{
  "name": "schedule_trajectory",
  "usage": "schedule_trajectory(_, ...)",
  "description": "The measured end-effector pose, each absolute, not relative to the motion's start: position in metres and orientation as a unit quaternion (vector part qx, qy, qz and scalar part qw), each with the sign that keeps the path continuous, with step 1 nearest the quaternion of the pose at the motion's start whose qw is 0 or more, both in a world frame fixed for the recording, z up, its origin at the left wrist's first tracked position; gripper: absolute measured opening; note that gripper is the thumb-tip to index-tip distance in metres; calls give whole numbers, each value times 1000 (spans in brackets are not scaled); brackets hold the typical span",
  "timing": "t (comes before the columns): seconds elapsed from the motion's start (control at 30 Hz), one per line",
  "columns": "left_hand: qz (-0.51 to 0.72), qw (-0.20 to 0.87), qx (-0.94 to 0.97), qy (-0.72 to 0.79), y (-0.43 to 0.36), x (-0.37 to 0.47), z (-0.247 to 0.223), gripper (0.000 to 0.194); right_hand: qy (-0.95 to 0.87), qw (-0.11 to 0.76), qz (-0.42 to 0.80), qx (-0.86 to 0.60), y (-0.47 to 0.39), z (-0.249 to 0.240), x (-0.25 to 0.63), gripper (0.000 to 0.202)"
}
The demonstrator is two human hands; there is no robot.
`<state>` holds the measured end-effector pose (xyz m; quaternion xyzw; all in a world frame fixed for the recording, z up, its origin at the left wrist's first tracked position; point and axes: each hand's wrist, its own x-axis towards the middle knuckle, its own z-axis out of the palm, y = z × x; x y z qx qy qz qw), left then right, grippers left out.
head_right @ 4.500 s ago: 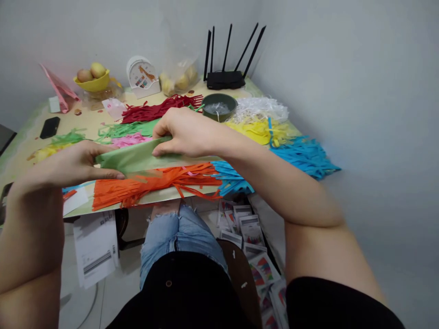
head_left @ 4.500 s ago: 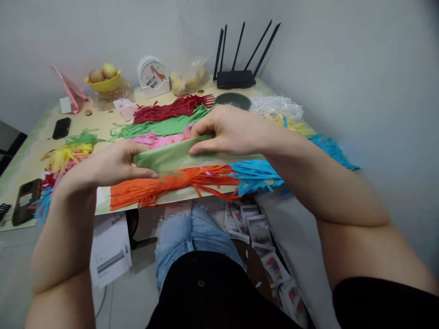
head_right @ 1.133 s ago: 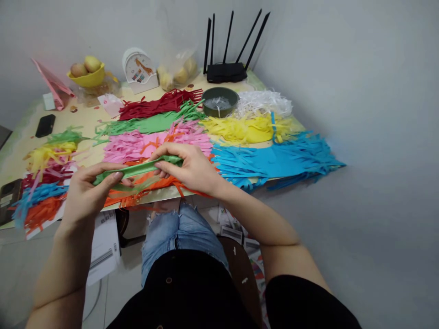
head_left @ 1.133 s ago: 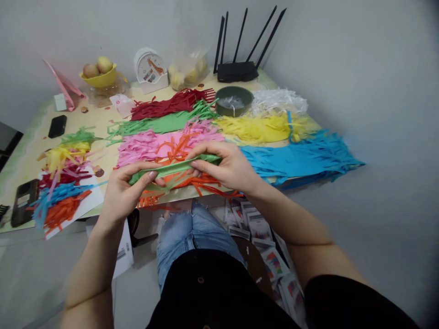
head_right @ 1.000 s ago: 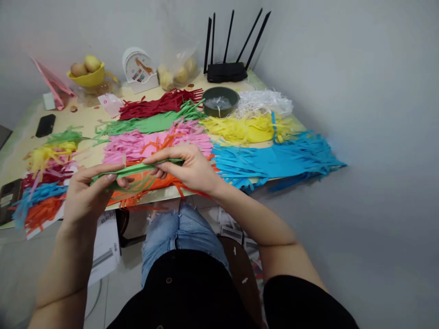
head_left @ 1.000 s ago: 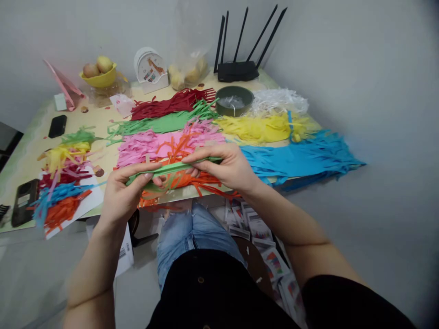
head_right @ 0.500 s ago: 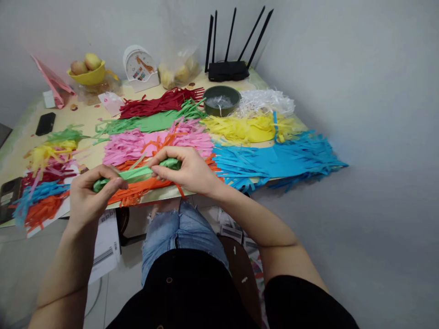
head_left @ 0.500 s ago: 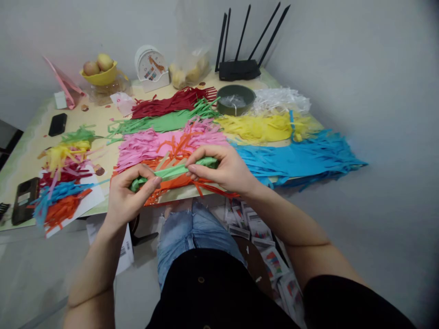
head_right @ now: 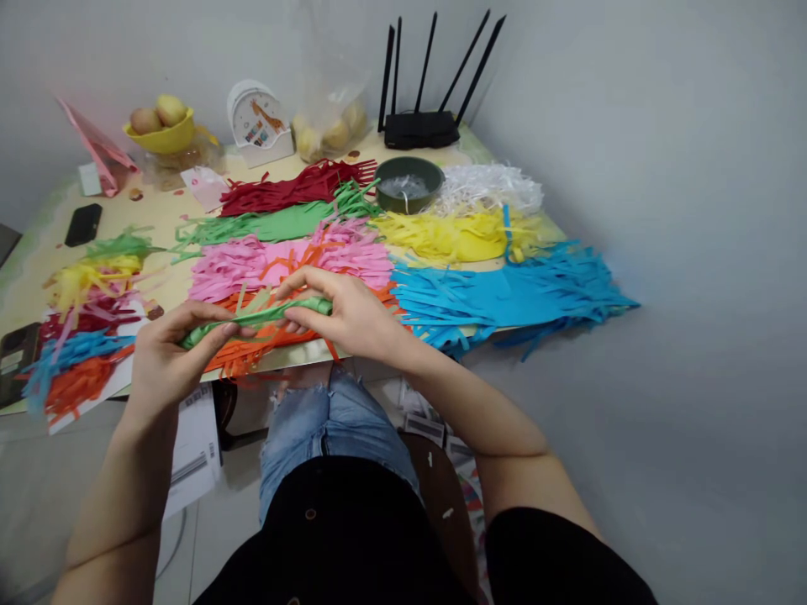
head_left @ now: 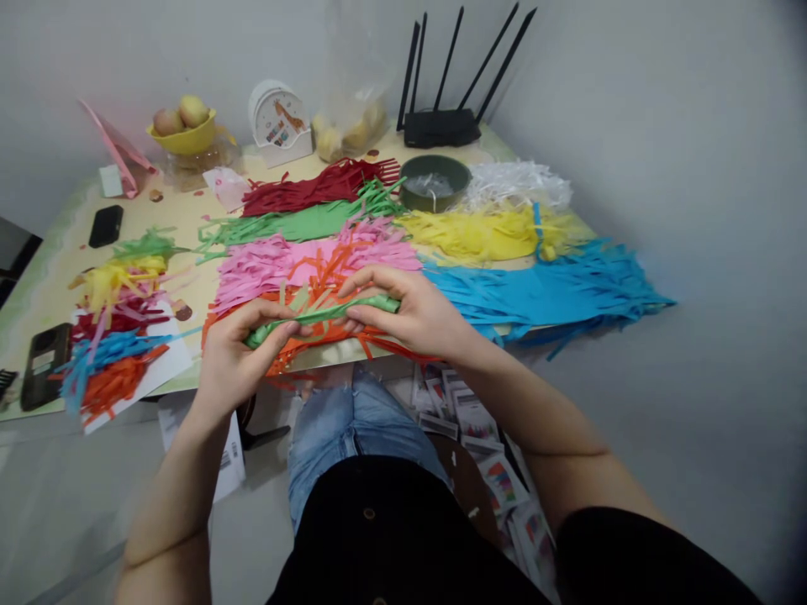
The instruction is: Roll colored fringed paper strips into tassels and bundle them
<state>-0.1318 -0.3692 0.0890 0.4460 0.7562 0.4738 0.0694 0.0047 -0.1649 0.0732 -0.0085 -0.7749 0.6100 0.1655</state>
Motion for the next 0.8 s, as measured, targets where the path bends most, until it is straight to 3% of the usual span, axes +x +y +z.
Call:
schedule_trajectory(0.13, 535, 133, 391, 737, -371, -129, 83, 17, -793, 182, 581, -18, -166, 75, 5, 19)
schedule_trajectory(0.23, 586, 183, 347, 709, -373, -130, 77, 24, -746, 184, 640, -15, -167, 73, 4, 19)
schedule_trajectory(0.43, 656, 231, 302, 652, -366, -127, 75, 11, -647, 188, 739, 13, -167, 64, -5, 14)
schedule_trajectory(0.53, 681, 252, 282, 627, -361, -127, 73, 17, -653, 188, 733, 14, -166, 63, -6, 11)
schedule_trajectory(0.7, 607, 296, 352, 648, -367, -140, 75, 20, -807, 288, 508, 90, -162, 71, 5, 18)
schedule_trajectory(0.8, 479, 221, 480, 701, -366, -146, 89, 15, -865, 302, 374, 143, -158, 79, 12, 20)
